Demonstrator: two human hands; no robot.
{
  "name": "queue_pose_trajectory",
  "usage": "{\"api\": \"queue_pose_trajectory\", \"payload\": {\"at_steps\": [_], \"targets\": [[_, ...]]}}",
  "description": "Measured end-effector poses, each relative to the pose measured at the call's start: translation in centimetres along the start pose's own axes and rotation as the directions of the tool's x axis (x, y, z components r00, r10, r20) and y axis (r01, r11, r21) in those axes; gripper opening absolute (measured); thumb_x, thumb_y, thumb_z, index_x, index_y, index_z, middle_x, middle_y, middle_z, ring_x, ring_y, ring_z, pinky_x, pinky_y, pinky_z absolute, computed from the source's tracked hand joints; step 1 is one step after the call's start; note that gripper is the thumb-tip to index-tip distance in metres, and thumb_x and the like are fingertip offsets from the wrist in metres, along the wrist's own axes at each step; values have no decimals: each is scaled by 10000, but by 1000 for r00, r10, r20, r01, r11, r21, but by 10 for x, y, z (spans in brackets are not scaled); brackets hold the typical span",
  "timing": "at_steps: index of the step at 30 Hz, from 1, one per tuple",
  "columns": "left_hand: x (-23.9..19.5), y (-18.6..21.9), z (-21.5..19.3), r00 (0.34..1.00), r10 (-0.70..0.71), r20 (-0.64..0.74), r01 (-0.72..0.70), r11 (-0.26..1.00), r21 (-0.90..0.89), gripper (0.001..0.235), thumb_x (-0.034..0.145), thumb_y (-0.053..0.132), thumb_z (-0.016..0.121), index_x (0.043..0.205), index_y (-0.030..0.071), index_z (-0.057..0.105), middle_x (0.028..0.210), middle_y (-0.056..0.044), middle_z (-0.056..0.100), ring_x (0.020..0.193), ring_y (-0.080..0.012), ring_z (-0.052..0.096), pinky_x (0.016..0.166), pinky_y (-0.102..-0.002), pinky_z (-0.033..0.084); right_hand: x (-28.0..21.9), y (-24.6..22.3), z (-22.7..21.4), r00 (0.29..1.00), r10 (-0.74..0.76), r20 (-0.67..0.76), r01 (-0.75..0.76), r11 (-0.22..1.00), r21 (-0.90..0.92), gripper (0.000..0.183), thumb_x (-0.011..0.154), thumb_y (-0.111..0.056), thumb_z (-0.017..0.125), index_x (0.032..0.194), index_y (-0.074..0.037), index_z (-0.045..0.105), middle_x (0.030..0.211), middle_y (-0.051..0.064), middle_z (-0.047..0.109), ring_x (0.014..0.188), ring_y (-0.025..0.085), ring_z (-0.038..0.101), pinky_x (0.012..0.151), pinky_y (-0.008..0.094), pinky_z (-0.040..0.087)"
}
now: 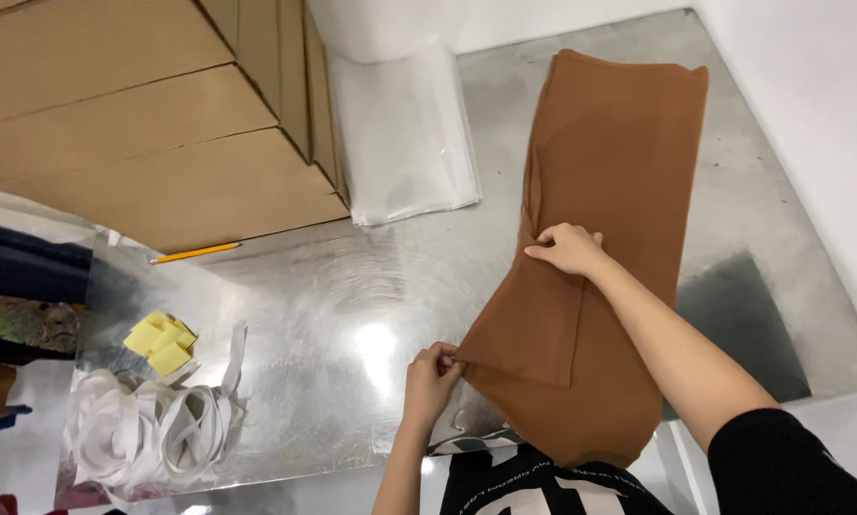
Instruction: The person folds a stack of plastic bags and places them on a metal table. They then retrieve a brown t-shirt from a clothing rack, fold it neatly, and place it on the table. The person repeats this process with a second brown t-shirt and an orange t-shirt, stacking the folded garments together.
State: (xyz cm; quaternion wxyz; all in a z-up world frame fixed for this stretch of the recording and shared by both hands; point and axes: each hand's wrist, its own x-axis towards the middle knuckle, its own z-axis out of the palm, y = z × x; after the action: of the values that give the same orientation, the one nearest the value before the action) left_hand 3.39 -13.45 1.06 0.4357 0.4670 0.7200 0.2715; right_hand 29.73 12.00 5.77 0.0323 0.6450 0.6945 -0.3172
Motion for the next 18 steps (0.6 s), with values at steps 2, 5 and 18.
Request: {"api": "queue_pose_trajectory", "payload": {"at_steps": [2,5,18], "targets": [[-5,14,-8,1000,-20,-7,20,999,-36,117,869,141,778,984,163,780,849,-37,688,814,-178,684,778,-313,560,3,-23,-14,998,-3,66,0,999,39,384,976,-588,666,1076,-238,788,1096,1,728,1185,268,625,1127,529,342],[0,9,-2,999,19,-40,-20,999,-34,81,833,116,742,883,180,747,793,28,700,744,-119,640,724,-290,511,28,-29,-9,992,-25,122,15,997,81,255,975,-454,711,1000,-220,811,989,-10,747,1013,215,678,1009,422,410],[-2,6,-8,991,25,-132,-13,996,85,113,865,139,689,892,173,584,865,19,655,736,-173,612,684,-362,483,9,-51,-27,986,110,126,-146,934,327,530,834,-497,816,1258,-194,725,1325,36,707,1226,191,660,1025,348,521]]}}
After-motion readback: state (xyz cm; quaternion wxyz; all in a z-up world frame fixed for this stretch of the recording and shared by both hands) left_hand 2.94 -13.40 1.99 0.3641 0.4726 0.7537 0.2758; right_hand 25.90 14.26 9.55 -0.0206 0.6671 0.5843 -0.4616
